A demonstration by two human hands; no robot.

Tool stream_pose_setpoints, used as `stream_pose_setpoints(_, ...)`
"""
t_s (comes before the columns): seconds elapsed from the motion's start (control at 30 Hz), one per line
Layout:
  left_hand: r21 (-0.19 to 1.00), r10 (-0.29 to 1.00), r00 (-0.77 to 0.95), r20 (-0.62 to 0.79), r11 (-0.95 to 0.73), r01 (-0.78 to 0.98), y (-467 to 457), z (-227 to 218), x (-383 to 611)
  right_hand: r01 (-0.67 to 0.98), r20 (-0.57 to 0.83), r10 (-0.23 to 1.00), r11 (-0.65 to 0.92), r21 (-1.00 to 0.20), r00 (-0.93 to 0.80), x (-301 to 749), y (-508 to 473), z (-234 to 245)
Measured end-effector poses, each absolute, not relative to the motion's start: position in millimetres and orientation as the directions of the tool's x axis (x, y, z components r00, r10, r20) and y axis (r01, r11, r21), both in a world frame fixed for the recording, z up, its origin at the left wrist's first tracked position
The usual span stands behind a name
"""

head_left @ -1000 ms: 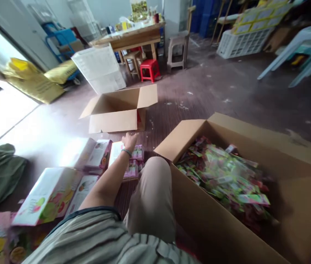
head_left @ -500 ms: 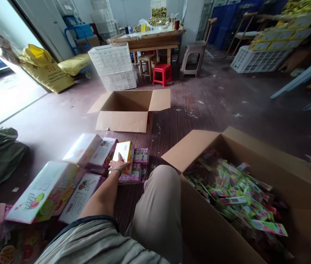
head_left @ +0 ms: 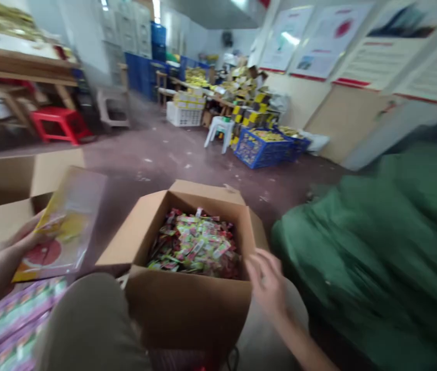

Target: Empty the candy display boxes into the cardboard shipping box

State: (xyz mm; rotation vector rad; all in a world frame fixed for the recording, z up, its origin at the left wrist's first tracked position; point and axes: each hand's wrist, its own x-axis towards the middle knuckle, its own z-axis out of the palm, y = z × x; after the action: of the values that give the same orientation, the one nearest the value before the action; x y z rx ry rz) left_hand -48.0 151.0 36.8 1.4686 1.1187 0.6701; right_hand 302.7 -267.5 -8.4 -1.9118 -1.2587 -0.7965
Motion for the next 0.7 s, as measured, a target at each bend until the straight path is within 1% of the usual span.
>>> stream_pose_setpoints(0.03, 0.963, 0.885, 0.427, -0.187, 0.080, 0.256, 142, 53, -20, 0.951, 0.795, 0.523, -0.201, -0.236, 0.308, 293, -247, 2)
stream_pose_setpoints(0.07, 0.965, 0.853, 0.486, -0.190, 0.070, 0.254, 127, 67, 10, 0.969, 0.810, 0.533, -0.116, -0.218, 0.246, 284, -226, 13)
stream_pose_setpoints(0.13, 0.963, 0.752, 0.634, -0.182, 0.006, 0.269, 88, 84, 67, 0.993, 0.812, 0.578, 0.023, -0.112, 0.078, 273, -189, 36)
stream_pose_setpoints(0.17, 0.968, 0.676, 0.716, -0.175, -0.014, 0.250, 67, 86, 92, 0.997, 0.793, 0.609, 0.055, -0.055, 0.010, 271, -175, 46)
stream_pose_setpoints(0.2, 0.973, 0.599, 0.784, -0.160, -0.037, 0.227, 49, 84, 114, 0.998, 0.758, 0.651, 0.061, -0.008, -0.033, 271, -165, 53)
stream_pose_setpoints(0.27, 0.978, 0.450, 0.877, -0.170, -0.034, 0.207, 25, 71, 147, 0.999, 0.657, 0.753, 0.012, 0.051, -0.043, 279, -154, 59)
stream_pose_setpoints(0.3, 0.976, 0.401, 0.896, -0.189, -0.028, 0.218, 19, 61, 157, 0.997, 0.597, 0.802, -0.021, 0.068, -0.024, 285, -152, 57)
stream_pose_setpoints(0.37, 0.961, 0.368, 0.896, -0.247, -0.026, 0.275, 18, 44, 169, 0.994, 0.486, 0.874, -0.050, 0.095, -0.002, 298, -152, 48)
stream_pose_setpoints(0.43, 0.951, 0.375, 0.883, -0.281, -0.017, 0.310, 24, 31, 174, 0.995, 0.396, 0.918, -0.007, 0.101, -0.033, 309, -154, 34)
stream_pose_setpoints(0.47, 0.948, 0.378, 0.876, -0.299, 0.013, 0.318, 29, 27, 175, 0.995, 0.363, 0.930, 0.024, 0.096, -0.057, 313, -154, 27)
stream_pose_setpoints(0.53, 0.940, 0.388, 0.856, -0.341, 0.138, 0.312, 38, 20, 176, 0.993, 0.323, 0.940, 0.088, 0.075, -0.108, 320, -153, 12)
stream_pose_setpoints(0.6, 0.913, 0.386, 0.836, -0.391, 0.279, 0.298, 50, 14, 178, 0.990, 0.347, 0.927, 0.138, 0.037, -0.142, 323, -149, 2)
stream_pose_setpoints(0.7, 0.824, 0.293, 0.815, -0.499, 0.451, 0.342, 69, 4, 176, 0.977, 0.474, 0.868, 0.202, -0.073, -0.144, 322, -142, 3)
